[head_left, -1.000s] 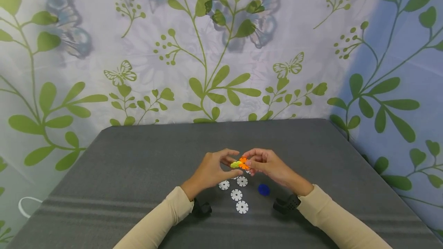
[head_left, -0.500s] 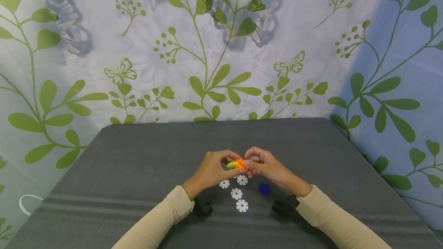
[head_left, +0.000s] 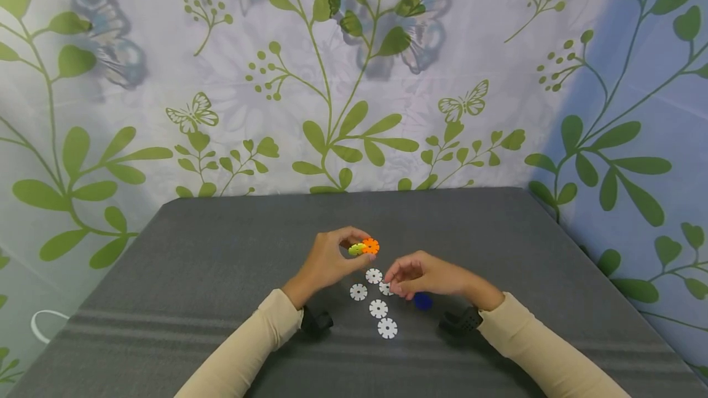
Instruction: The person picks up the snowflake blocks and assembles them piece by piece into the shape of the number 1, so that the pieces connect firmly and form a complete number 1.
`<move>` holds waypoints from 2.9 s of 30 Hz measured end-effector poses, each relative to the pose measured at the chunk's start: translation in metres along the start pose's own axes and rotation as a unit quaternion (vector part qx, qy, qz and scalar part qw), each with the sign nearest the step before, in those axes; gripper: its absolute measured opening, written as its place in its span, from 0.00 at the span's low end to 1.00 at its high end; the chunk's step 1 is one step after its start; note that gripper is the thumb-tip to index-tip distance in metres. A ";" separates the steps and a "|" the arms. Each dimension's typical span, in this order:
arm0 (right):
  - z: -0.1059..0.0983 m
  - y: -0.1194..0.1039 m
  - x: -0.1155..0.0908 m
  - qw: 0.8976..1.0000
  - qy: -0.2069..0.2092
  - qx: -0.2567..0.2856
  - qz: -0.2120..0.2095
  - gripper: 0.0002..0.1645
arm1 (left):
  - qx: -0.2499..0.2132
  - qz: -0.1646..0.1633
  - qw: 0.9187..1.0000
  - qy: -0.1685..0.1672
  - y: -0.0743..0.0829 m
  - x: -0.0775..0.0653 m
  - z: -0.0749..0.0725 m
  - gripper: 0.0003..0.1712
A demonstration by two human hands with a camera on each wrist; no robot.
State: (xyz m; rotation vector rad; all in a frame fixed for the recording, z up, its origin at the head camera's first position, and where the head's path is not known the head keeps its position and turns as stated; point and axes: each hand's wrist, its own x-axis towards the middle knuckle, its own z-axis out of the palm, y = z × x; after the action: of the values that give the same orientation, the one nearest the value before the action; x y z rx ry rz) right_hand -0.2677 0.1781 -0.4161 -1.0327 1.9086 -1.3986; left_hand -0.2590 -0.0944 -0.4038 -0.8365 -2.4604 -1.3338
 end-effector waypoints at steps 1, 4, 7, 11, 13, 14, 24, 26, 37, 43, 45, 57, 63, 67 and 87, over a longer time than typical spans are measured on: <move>0.001 0.000 0.000 1.000 -0.014 -0.009 -0.008 0.17 | 0.000 -0.003 1.000 0.001 -0.001 0.000 -0.001 0.18; 0.007 0.000 0.002 0.998 -0.048 -0.023 -0.025 0.14 | 0.001 -0.012 1.000 0.002 -0.002 0.001 -0.003 0.18; 0.013 -0.001 0.002 0.997 -0.066 -0.034 -0.020 0.13 | -0.001 -0.017 1.000 0.001 -0.002 0.001 -0.004 0.18; 0.020 -0.001 0.002 0.995 -0.071 -0.069 -0.015 0.13 | -0.001 -0.014 1.000 0.001 -0.003 0.001 -0.004 0.17; 0.023 -0.001 0.003 0.993 -0.068 -0.098 -0.016 0.13 | 0.002 -0.011 1.000 0.004 -0.003 0.001 -0.005 0.17; 0.024 -0.002 0.004 0.991 -0.067 -0.112 -0.018 0.13 | 0.003 -0.010 1.000 0.004 -0.003 0.001 -0.005 0.18; 0.034 -0.006 0.005 0.967 -0.056 -0.243 -0.054 0.15 | 0.006 -0.007 1.000 0.001 -0.004 0.001 -0.005 0.20; 0.032 0.004 0.006 0.966 -0.052 -0.244 -0.063 0.16 | 0.007 -0.004 1.000 0.000 -0.004 0.001 -0.005 0.20; 0.020 0.022 0.007 0.982 -0.071 -0.167 -0.050 0.14 | 0.009 -0.014 1.000 -0.012 -0.003 0.002 -0.004 0.20; 0.019 -0.009 0.001 0.994 -0.044 -0.095 -0.014 0.09 | -0.002 -0.023 1.000 -0.022 -0.003 0.002 -0.001 0.22; 0.015 -0.010 0.001 0.996 -0.028 -0.079 -0.014 0.08 | -0.006 -0.025 0.999 -0.027 -0.003 0.002 -0.001 0.22; -0.003 -0.010 -0.002 0.995 0.089 -0.011 -0.034 0.10 | -0.017 -0.034 0.996 -0.077 -0.002 0.002 0.004 0.21; -0.003 -0.006 -0.001 0.989 0.139 -0.020 -0.038 0.08 | -0.025 -0.035 0.995 -0.086 -0.001 0.000 0.005 0.22; -0.001 -0.006 0.000 0.984 0.170 -0.031 -0.039 0.07 | -0.026 -0.028 0.995 -0.097 0.000 0.000 0.006 0.24; 0.003 -0.005 0.000 0.964 0.238 -0.076 -0.090 0.02 | -0.033 0.000 0.992 -0.122 0.004 -0.001 0.014 0.24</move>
State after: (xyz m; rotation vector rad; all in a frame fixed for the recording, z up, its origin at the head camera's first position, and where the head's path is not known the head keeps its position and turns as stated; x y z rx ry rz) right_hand -0.2642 0.1758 -0.4127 -1.0300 2.3426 -1.7488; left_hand -0.2547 -0.0814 -0.4089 -1.0739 -2.6087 -1.3956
